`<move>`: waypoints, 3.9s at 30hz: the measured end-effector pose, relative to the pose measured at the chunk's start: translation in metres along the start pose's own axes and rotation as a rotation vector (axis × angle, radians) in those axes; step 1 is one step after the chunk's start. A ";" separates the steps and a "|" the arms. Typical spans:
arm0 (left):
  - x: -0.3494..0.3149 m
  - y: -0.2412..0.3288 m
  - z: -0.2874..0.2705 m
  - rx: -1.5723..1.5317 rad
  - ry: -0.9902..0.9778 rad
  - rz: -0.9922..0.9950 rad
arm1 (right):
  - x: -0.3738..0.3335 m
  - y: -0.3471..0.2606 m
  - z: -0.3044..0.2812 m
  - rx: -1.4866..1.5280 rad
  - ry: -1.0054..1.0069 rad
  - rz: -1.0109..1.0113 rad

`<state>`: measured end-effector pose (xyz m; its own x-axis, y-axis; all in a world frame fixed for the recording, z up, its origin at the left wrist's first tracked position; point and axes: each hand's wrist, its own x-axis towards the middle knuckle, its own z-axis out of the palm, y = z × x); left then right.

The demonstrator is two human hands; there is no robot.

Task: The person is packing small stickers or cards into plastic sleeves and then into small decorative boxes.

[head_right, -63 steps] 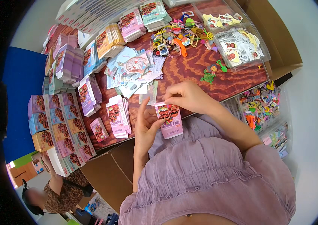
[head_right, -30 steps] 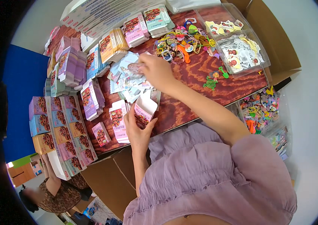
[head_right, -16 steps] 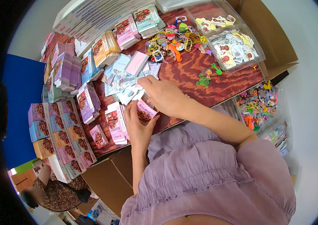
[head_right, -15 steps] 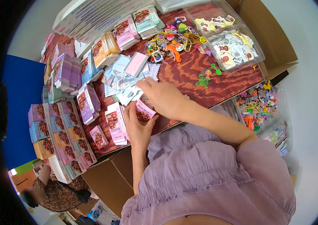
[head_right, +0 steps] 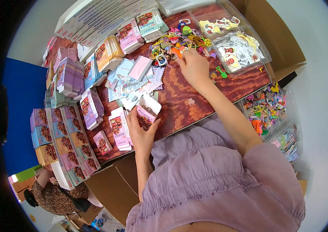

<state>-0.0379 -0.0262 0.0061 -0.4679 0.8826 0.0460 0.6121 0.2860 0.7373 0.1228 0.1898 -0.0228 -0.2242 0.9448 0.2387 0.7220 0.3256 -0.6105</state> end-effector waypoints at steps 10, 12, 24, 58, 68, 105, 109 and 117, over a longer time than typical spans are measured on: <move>0.000 -0.003 -0.001 -0.023 -0.001 0.038 | 0.004 0.013 -0.017 0.277 -0.188 -0.175; 0.001 -0.005 -0.001 -0.034 -0.008 0.025 | 0.007 0.011 -0.033 0.865 -0.268 0.062; 0.012 0.007 -0.007 -0.040 -0.196 0.141 | -0.004 0.012 -0.066 1.118 -0.628 0.276; 0.101 0.018 0.061 -1.257 -0.691 -0.227 | -0.001 0.029 -0.089 0.376 -0.499 -0.127; 0.098 0.016 0.038 -1.325 -0.910 -0.266 | -0.005 0.034 -0.069 1.018 -0.390 0.057; 0.060 0.022 0.019 -0.790 -0.431 -0.188 | -0.088 0.017 -0.068 0.391 -0.584 -0.141; 0.024 0.022 0.001 -0.586 -0.344 -0.191 | -0.103 0.017 -0.044 0.168 -0.397 -0.166; -0.019 0.012 0.000 -0.045 -0.130 0.098 | -0.093 0.017 -0.039 0.735 -0.569 0.072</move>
<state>-0.0221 -0.0393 0.0141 -0.3196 0.9469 0.0337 0.6199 0.1821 0.7632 0.1815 0.1058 -0.0256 -0.6228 0.7753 -0.1055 0.1947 0.0229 -0.9806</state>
